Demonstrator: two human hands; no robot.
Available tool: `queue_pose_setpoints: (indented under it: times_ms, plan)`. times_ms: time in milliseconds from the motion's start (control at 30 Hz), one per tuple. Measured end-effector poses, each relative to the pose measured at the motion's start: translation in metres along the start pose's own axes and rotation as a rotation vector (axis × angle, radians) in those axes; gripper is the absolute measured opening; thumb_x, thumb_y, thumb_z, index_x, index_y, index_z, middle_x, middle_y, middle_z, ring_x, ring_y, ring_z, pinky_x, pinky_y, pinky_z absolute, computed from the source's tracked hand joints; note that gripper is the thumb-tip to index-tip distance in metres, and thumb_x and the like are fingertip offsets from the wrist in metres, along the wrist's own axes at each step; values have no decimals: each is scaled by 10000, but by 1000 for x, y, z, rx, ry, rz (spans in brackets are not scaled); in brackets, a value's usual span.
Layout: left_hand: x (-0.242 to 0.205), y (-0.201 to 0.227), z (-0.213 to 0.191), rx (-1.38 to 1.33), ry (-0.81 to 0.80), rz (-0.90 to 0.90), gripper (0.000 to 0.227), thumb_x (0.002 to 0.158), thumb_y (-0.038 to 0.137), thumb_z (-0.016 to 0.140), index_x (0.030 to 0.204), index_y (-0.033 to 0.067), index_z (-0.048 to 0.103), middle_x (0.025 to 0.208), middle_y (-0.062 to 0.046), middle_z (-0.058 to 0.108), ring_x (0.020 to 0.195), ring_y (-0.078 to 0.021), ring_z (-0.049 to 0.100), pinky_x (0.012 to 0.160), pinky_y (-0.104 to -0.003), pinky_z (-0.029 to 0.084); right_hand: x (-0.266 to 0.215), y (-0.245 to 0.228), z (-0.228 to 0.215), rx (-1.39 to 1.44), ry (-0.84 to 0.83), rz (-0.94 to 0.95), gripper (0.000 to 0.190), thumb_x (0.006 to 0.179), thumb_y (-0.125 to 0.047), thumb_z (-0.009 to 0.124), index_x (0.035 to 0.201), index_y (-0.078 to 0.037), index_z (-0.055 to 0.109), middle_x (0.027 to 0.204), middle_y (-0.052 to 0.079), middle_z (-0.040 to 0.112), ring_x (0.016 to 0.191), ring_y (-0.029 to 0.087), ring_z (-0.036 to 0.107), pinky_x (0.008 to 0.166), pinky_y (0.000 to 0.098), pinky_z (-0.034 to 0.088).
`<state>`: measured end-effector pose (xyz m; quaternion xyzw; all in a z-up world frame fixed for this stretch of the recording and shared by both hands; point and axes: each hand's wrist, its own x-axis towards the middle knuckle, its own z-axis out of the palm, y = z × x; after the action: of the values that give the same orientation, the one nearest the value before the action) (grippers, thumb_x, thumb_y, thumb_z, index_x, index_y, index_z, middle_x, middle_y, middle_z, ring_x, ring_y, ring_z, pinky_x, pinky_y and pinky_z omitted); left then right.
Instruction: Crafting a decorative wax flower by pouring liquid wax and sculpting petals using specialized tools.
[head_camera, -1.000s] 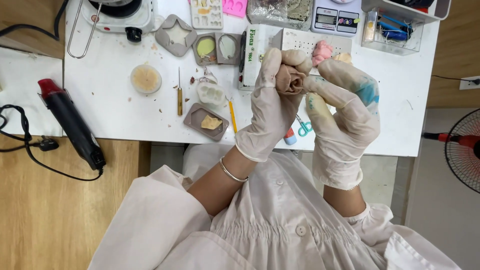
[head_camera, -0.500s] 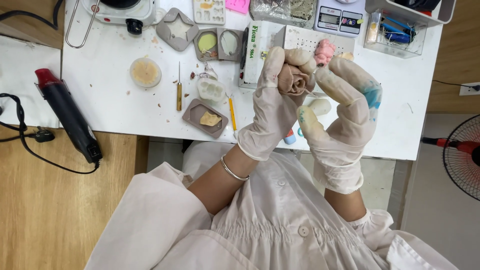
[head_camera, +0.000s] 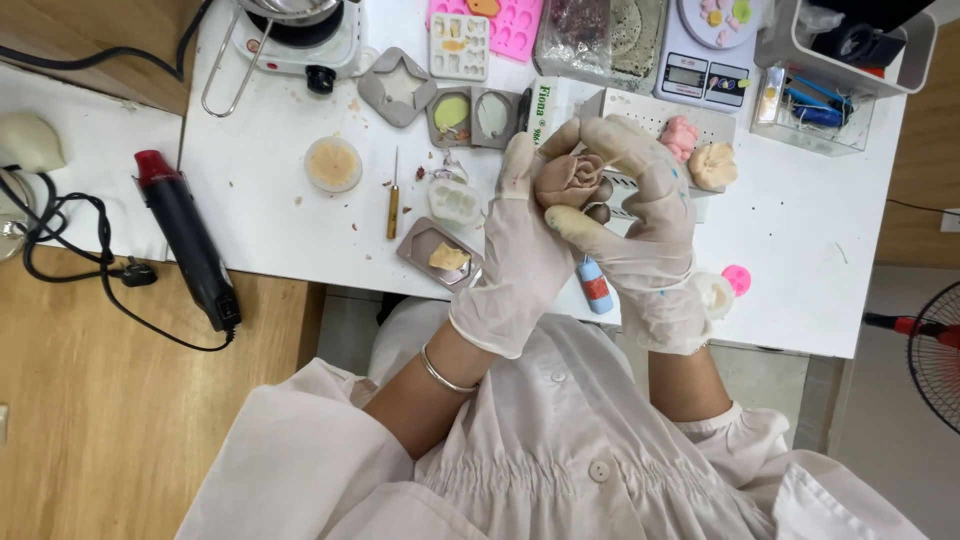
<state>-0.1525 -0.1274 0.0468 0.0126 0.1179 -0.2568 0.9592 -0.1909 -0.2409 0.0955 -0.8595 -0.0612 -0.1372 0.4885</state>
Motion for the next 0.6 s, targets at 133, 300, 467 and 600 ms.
queue_pose_setpoints:
  times_ms: [133, 300, 467, 600]
  plan:
    - [-4, 22, 13, -28, -13, -66, 523, 1056, 542, 509, 1283, 81, 603, 1084, -91, 660, 920, -224, 656, 835, -377, 564, 29, -19, 10, 109, -110, 11, 672, 793, -63, 904, 1391, -37, 598, 1509, 83, 549, 1357, 192, 586, 1031, 309, 557]
    - [-9, 51, 29, -18, -107, -106, 541, 1070, 529, 506, 1380, 87, 511, 1206, -142, 610, 1070, -270, 595, 978, -431, 503, 64, -36, 14, 675, -182, 301, 543, 824, -85, 894, 1302, -4, 649, 1350, 111, 670, 1237, 224, 653, 1085, 339, 572]
    - [-5, 79, 41, -94, -358, -274, 668, 1117, 496, 522, 1624, 142, 269, 1475, -257, 460, 1404, -376, 400, 1241, -536, 290, 100, -5, 16, 973, -234, 199, 421, 1054, -389, 761, 1129, 10, 649, 1201, 159, 691, 1091, 221, 665, 992, 339, 585]
    - [-10, 99, 90, 197, -361, -212, 638, 1040, 413, 445, 1612, 293, 188, 1610, -239, 299, 1487, -370, 331, 1234, -536, 281, 121, -21, 14, 1065, -187, 202, 541, 995, -509, 714, 1223, -24, 638, 1227, 92, 634, 1217, 200, 647, 1108, 326, 572]
